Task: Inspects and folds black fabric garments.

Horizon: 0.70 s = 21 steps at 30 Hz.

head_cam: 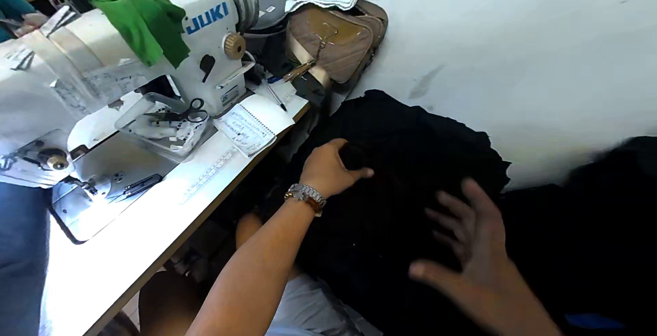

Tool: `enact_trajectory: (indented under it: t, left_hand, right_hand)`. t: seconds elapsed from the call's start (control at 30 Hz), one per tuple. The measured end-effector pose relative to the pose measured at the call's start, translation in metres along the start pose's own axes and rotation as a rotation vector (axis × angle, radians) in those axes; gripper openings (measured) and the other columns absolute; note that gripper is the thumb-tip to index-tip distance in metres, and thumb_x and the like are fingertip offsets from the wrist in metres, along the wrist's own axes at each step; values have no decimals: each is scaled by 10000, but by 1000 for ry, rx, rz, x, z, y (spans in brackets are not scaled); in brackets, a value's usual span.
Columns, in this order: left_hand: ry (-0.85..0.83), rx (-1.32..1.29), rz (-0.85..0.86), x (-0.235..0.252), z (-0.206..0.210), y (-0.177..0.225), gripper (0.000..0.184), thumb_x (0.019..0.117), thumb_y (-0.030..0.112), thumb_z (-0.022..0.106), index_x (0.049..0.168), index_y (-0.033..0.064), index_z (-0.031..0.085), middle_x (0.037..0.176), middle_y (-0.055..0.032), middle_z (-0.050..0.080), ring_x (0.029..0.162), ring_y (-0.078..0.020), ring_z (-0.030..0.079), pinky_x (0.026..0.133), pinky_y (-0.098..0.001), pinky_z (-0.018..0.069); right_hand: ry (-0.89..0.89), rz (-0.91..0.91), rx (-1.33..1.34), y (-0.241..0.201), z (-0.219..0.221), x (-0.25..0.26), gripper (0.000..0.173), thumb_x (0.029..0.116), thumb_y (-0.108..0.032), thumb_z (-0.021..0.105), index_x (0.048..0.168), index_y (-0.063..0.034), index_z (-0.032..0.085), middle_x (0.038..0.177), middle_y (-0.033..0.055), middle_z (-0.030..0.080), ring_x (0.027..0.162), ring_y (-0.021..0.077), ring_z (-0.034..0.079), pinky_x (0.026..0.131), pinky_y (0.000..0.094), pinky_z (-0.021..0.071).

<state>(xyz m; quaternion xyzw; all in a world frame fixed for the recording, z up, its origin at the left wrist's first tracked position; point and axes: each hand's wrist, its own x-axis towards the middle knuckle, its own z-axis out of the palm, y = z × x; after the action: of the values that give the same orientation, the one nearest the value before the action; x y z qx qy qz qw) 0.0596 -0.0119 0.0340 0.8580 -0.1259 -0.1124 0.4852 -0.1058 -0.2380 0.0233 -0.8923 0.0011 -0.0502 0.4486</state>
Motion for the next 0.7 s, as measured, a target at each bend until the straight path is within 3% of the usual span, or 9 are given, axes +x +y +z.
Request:
enact_trajectory:
  t: [0.07, 0.13, 0.17, 0.27, 0.37, 0.43, 0.47, 0.57, 0.7]
  left_hand:
    - [101, -57, -86, 8, -1, -5, 663, 818, 357, 875, 1337, 33, 618, 1126, -197, 715, 1036, -332, 698, 925, -568, 553]
    - [148, -86, -155, 13, -4, -7, 662, 824, 356, 869, 1344, 39, 609, 1169, -187, 705, 1089, -316, 683, 962, -545, 538]
    - [161, -92, -175, 15, -4, -8, 652, 822, 355, 871, 1333, 41, 614, 1173, -181, 704, 1099, -305, 679, 971, -533, 536]
    - [170, -86, -208, 13, 1, -9, 638, 822, 345, 873, 1316, 31, 618, 1157, -179, 704, 1083, -297, 679, 960, -518, 536]
    - [192, -101, -226, 9, -4, -11, 622, 837, 324, 865, 1317, 16, 615, 1183, -182, 698, 1106, -287, 674, 986, -502, 527]
    - [238, -160, -241, 8, -7, -19, 553, 830, 305, 871, 1247, 18, 650, 1131, -170, 711, 1056, -266, 687, 956, -488, 545]
    - [249, -192, -262, 8, -7, -21, 535, 833, 292, 870, 1233, 14, 649, 1117, -175, 707, 1039, -266, 684, 943, -485, 545]
    - [275, -227, -330, 10, -4, -32, 554, 829, 300, 874, 1250, 21, 645, 1115, -173, 710, 1037, -269, 684, 940, -488, 544]
    - [323, -294, -441, 11, 2, -47, 530, 827, 270, 878, 1222, 0, 649, 1098, -191, 704, 1016, -284, 680, 921, -488, 542]
  right_hand:
    - [-10, -38, -215, 7, 13, -61, 1434, 620, -682, 876, 1593, 76, 144, 1613, 361, 228, 1486, 455, 314, 1187, 576, 345]
    - [50, -27, -436, 32, 36, -104, 1366, 637, -668, 871, 1554, 126, 244, 1568, 458, 204, 1435, 628, 279, 1155, 740, 238]
    - [104, -6, -505, 48, 46, -115, 1308, 652, -620, 875, 1542, 129, 277, 1555, 463, 230, 1411, 649, 302, 1149, 753, 224]
    - [240, 47, -542, 77, 51, -115, 1132, 666, -296, 860, 1524, 160, 280, 1482, 446, 383, 1308, 657, 434, 1123, 730, 292]
    - [250, 218, -324, 57, 6, -80, 946, 731, -14, 779, 1561, 44, 330, 1492, 358, 447, 1302, 566, 507, 1044, 687, 442]
    - [254, 330, -156, 62, -33, -49, 813, 792, -23, 750, 1536, -77, 427, 1467, 247, 518, 1322, 403, 536, 1047, 596, 480]
    - [260, 372, -103, 71, -49, -30, 758, 787, 4, 755, 1488, -109, 490, 1382, 217, 587, 1229, 359, 601, 965, 586, 529]
    - [197, 573, 0, 93, -76, 27, 634, 861, 62, 707, 1438, -134, 529, 1238, 230, 637, 1020, 379, 646, 780, 612, 539]
    - [159, 567, -91, 109, -66, 76, 468, 934, 64, 675, 1372, -27, 540, 1295, 267, 610, 1087, 422, 622, 898, 625, 493]
